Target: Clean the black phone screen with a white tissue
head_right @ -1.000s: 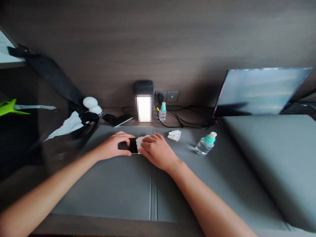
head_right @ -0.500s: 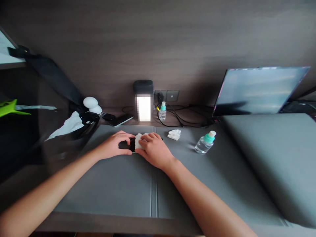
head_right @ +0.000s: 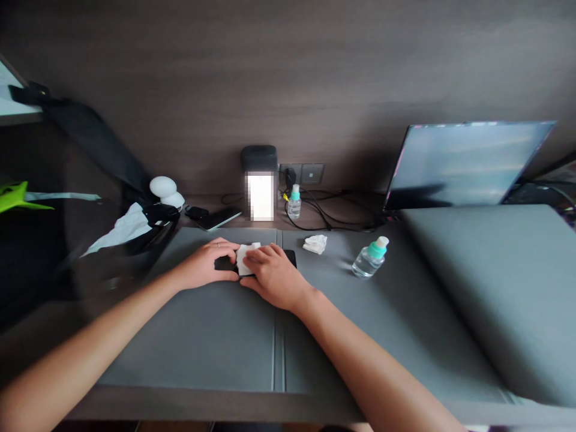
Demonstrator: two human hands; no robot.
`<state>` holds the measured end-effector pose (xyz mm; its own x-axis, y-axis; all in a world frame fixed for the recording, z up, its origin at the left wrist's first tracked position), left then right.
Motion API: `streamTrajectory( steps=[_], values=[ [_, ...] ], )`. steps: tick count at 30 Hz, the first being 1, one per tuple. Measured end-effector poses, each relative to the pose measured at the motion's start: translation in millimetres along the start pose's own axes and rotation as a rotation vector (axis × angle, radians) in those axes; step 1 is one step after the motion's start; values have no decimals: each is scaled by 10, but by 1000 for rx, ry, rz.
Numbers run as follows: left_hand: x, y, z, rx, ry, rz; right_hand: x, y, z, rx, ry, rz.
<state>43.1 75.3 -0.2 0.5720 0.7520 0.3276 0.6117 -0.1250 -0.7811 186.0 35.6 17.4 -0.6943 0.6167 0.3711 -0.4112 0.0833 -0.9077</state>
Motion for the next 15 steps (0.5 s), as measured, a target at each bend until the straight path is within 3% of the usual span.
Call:
streamTrajectory(
  steps=[4,9,15],
  values=[
    [-5,4,17,4,-9,8,-63,-24,-5,40,-9,66],
    [-10,3,26,13,-15,3,-104,-113,-143,11,64,-16],
    [-10,7,21,1,-15,-4,-1,-39,9,27,-7,-24]
  ],
)
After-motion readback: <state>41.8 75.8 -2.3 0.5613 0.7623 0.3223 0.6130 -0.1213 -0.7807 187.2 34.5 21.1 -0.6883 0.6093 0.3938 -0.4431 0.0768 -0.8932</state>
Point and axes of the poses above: each hand's wrist, its own x-axis towards the middle knuckle, its own y-axis out of the palm, z = x × y, the point moved 7 cm from there along x, towards the middle knuckle, and after that the axes turned 4 degrees about -z, right-handed, at the moved point
